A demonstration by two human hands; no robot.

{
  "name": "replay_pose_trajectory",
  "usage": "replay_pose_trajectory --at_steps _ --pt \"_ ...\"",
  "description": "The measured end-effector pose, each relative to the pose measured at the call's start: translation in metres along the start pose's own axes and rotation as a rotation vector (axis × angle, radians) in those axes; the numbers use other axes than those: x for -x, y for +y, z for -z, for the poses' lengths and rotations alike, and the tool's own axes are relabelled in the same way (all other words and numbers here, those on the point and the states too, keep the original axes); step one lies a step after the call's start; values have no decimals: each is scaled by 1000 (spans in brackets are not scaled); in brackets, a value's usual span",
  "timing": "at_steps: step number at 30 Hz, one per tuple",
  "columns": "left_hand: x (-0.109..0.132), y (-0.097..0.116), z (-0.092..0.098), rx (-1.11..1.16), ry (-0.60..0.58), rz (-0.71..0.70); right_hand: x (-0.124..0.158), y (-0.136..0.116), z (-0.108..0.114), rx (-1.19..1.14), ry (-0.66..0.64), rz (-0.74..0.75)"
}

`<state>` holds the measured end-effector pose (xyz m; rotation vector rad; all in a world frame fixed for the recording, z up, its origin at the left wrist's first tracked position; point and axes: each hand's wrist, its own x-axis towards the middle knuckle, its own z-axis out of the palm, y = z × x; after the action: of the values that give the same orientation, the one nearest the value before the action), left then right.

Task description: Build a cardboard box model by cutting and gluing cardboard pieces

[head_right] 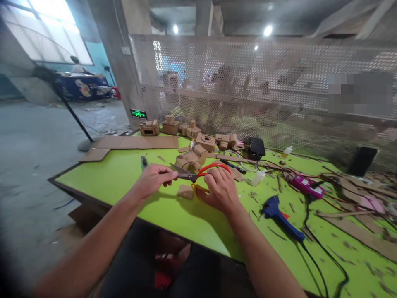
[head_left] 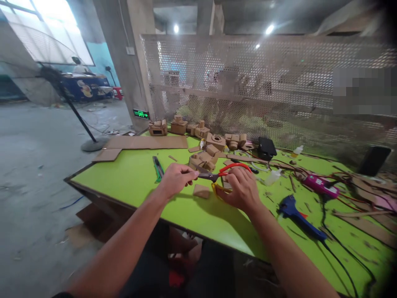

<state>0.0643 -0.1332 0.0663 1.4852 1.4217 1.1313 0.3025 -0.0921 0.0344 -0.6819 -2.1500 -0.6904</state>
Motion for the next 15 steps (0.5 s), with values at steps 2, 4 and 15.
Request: replay_pose_trajectory --at_steps 2,4,15 --pt "5 -1 -1 88 79 -5 -1 -4 -2 -23 -8 5" --pt "7 -4 0 206 195 3 -1 -6 -4 -39 -23 1" --pt "16 -9 7 337 286 -29 3 -4 -4 -69 -54 -24"
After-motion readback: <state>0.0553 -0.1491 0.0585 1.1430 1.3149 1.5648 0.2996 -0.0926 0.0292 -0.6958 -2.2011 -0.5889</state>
